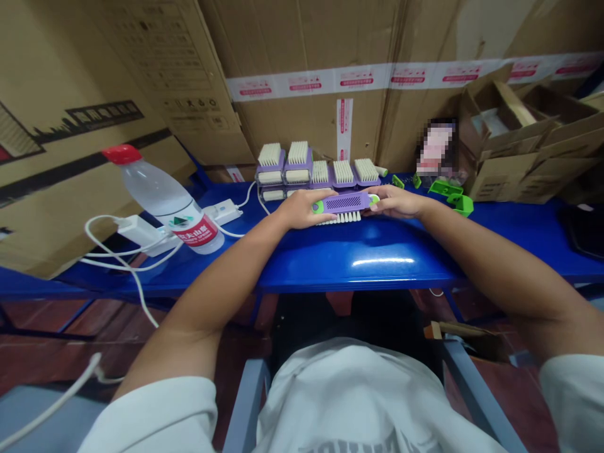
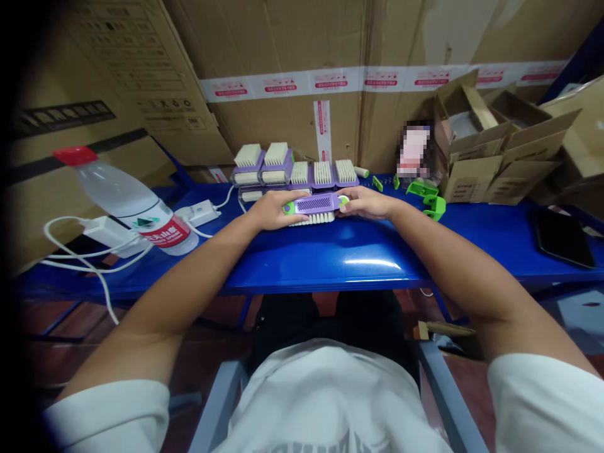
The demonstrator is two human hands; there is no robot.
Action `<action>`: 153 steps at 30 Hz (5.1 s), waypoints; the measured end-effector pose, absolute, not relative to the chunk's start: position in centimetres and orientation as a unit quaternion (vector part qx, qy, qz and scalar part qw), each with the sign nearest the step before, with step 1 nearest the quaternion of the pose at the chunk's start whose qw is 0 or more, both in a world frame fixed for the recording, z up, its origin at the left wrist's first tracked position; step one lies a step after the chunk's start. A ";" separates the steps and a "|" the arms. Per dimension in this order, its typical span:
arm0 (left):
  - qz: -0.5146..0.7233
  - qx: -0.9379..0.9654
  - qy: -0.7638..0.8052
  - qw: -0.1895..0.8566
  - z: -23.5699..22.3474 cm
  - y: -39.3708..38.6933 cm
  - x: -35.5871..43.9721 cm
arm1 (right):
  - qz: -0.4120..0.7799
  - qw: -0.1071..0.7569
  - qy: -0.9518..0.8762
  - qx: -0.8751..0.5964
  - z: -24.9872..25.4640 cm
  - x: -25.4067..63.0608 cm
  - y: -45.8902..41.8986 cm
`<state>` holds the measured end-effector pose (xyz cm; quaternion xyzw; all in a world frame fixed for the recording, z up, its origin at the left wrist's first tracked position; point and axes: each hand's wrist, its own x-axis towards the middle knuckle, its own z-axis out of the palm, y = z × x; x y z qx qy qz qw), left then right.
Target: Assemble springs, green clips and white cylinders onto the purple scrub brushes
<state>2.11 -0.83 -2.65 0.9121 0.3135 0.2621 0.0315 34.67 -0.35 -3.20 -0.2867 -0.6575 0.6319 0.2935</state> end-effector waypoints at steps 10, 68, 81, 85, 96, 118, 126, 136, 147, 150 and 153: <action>0.262 0.920 0.292 0.001 -2.7 -0.6 2.1 | 0.634 0.314 -0.646 -0.288 -3.2 34.5 -0.3; 0.258 0.912 0.319 0.003 -2.6 -0.8 2.1 | 0.377 0.371 -0.791 -0.308 -1.1 38.0 0.4; 0.240 0.903 0.356 -0.029 -2.4 -1.1 2.0 | 0.302 0.376 -0.820 -0.309 -1.4 36.6 0.0; 0.229 0.898 0.373 -0.054 -2.2 -1.4 2.0 | 0.302 0.389 -0.817 -0.299 -1.6 36.6 0.2; 0.220 0.898 0.374 -0.081 -2.2 -1.5 2.0 | 0.334 0.401 -0.802 -0.291 -1.9 36.3 0.2; 0.222 0.901 0.364 -0.083 -2.3 -1.5 2.0 | 0.350 0.396 -0.795 -0.298 -2.2 36.3 0.4; 0.220 0.900 0.365 -0.085 -2.4 -1.4 2.1 | 0.363 0.388 -0.792 -0.300 -2.3 36.3 0.6; 0.221 0.899 0.369 -0.084 -2.3 -1.5 2.0 | 0.364 0.396 -0.787 -0.303 -2.1 36.0 0.2; 0.220 0.898 0.373 -0.080 -2.1 -1.7 2.2 | 0.365 0.397 -0.783 -0.310 -2.2 36.1 0.3; 0.218 0.899 0.371 -0.080 -2.1 -1.7 2.1 | 0.363 0.395 -0.785 -0.309 -2.2 36.0 0.3; 0.218 0.899 0.371 -0.079 -2.2 -1.6 2.1 | 0.362 0.394 -0.787 -0.308 -2.1 36.0 0.3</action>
